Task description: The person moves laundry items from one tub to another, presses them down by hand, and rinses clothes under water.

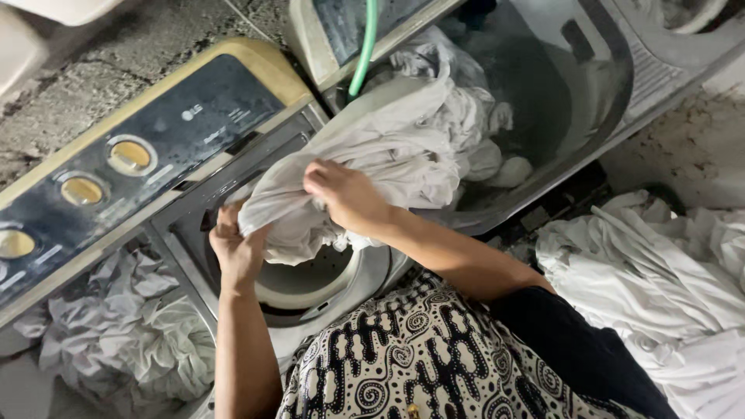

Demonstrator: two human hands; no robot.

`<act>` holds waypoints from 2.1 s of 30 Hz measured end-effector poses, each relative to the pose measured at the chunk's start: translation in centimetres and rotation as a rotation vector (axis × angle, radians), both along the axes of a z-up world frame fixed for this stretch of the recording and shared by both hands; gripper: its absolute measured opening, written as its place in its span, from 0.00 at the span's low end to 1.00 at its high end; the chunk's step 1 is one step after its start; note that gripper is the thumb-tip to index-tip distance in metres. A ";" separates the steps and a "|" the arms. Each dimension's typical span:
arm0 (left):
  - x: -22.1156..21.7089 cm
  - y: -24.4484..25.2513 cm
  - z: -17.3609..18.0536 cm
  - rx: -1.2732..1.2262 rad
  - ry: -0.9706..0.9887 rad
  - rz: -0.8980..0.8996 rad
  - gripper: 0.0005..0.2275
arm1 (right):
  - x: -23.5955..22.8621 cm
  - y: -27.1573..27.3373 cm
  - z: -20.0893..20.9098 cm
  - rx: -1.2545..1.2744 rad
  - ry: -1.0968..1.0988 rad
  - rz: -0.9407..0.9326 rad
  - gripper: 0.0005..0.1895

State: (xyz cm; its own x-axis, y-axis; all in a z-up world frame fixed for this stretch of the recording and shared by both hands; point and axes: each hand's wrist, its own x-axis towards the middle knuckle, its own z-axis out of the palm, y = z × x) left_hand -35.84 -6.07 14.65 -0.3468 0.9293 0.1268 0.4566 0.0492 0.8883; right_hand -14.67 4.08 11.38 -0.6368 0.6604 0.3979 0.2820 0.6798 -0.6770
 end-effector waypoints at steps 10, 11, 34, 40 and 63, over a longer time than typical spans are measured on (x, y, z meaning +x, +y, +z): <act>-0.7 2.1 -0.2 -0.050 0.427 -0.224 0.35 | 6.8 0.6 1.0 -0.148 0.061 0.252 0.37; 0.9 3.5 0.3 0.061 0.402 -0.291 0.33 | 9.2 0.5 0.6 -0.242 0.186 0.080 0.41; 14.9 19.0 -10.7 -0.400 0.575 -0.656 0.25 | 14.0 3.7 -21.0 -1.685 0.838 -0.806 0.18; 5.5 10.5 -7.5 -0.482 0.396 -0.624 0.21 | 10.2 -0.2 -12.1 -1.245 0.637 -0.675 0.30; 18.3 22.8 -9.5 -0.579 0.847 -0.560 0.35 | 15.6 5.0 -20.7 -2.201 0.849 -0.378 0.43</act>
State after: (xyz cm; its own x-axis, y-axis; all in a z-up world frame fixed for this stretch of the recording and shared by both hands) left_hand -17.55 16.73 5.19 0.1223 0.9202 -0.3718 0.9784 -0.0490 0.2006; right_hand 0.90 9.07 -9.28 -0.5756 0.3034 -0.7594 -0.4387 -0.8982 -0.0263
